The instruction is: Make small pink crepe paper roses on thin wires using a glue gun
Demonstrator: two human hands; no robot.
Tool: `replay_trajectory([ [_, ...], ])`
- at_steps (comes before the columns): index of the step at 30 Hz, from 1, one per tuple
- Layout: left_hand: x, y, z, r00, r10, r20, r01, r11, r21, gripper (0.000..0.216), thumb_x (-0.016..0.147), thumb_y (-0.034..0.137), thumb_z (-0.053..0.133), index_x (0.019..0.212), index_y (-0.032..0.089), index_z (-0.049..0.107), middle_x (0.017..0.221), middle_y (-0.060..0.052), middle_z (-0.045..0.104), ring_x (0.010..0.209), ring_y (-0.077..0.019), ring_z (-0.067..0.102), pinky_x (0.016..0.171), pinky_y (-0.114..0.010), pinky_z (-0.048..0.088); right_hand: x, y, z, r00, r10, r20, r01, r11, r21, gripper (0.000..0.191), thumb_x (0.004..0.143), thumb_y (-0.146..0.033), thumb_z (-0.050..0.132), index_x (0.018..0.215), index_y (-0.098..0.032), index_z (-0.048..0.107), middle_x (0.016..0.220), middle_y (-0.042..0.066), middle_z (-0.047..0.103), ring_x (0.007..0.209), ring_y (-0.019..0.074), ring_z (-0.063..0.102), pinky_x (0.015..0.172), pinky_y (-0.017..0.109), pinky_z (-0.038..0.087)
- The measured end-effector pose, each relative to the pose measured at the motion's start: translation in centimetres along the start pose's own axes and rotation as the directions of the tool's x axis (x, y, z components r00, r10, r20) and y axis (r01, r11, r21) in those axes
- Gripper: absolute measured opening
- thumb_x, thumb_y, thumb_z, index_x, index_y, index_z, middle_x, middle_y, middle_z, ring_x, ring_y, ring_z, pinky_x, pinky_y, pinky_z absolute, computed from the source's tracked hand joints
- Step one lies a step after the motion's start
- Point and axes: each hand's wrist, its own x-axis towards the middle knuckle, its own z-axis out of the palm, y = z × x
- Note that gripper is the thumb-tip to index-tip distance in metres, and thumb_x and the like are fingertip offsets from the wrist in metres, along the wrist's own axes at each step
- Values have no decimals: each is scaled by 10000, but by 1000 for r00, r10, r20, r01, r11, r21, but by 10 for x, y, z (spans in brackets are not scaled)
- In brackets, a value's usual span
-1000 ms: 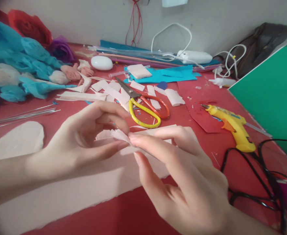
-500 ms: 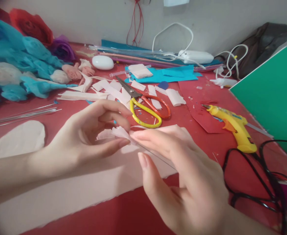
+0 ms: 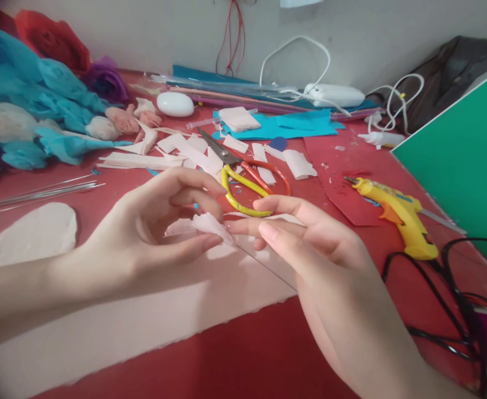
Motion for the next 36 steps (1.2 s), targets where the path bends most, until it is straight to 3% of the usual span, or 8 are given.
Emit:
replay_trajectory([
  [3,-1,1,-1,1000,-17,2,17,1000,-9,291,735,97,575,1000,169,477,883,-21,531,835,-154,570,583,-217,494,-1,1,-1,997,76,-16,-75,996,47,124,847,-206,529,919,-241,624,968,3,661,949,131,606,780,156,515],
  [11,0,1,-1,999,-47,11,48,998,-29,278,736,124,584,985,195,482,906,-32,528,867,-175,564,581,-221,499,6,4,-7,998,40,39,-41,998,40,113,848,-201,523,918,-237,605,876,0,648,775,101,628,686,167,545],
  [15,-1,2,0,999,-32,10,32,999,-13,270,738,111,581,978,193,490,902,-29,535,850,-169,568,566,-223,491,7,2,-10,997,-71,13,72,994,-85,163,807,-142,562,927,-243,605,872,-15,632,648,68,600,579,130,529],
  [19,-1,2,-1,1000,9,11,-9,1000,4,250,751,97,564,978,170,491,910,-27,533,844,-155,566,618,-237,489,2,-4,-6,928,-371,28,332,793,-510,196,754,-110,604,914,-222,619,887,-28,632,736,75,620,582,79,509],
  [22,-1,2,-1,999,30,37,-32,999,38,253,757,82,542,990,161,483,938,-31,530,853,-153,565,675,-256,483,-1,-4,-2,871,-492,11,341,587,-734,193,739,-139,626,898,-248,626,857,-57,629,683,44,600,581,69,484],
  [28,0,2,-2,999,41,29,-42,998,56,250,748,101,564,979,166,492,918,-36,552,813,-151,574,677,-267,467,-3,2,-1,830,-558,3,345,509,-789,165,731,-232,667,887,-267,627,805,-54,628,661,72,589,604,165,484],
  [33,-1,1,-3,999,34,42,-36,998,56,268,735,140,574,987,177,490,940,-50,569,803,-176,586,688,-296,472,-3,-3,-4,811,-584,42,325,389,-862,120,786,-337,587,744,-253,662,733,-59,660,601,77,595,431,192,408],
  [36,-1,1,-3,998,39,41,-42,997,68,258,740,131,564,983,175,488,941,-43,565,798,-164,586,687,-283,475,-3,-6,-4,818,-574,47,330,400,-855,199,812,-349,545,701,-242,671,709,-52,672,575,83,607,524,202,460],
])
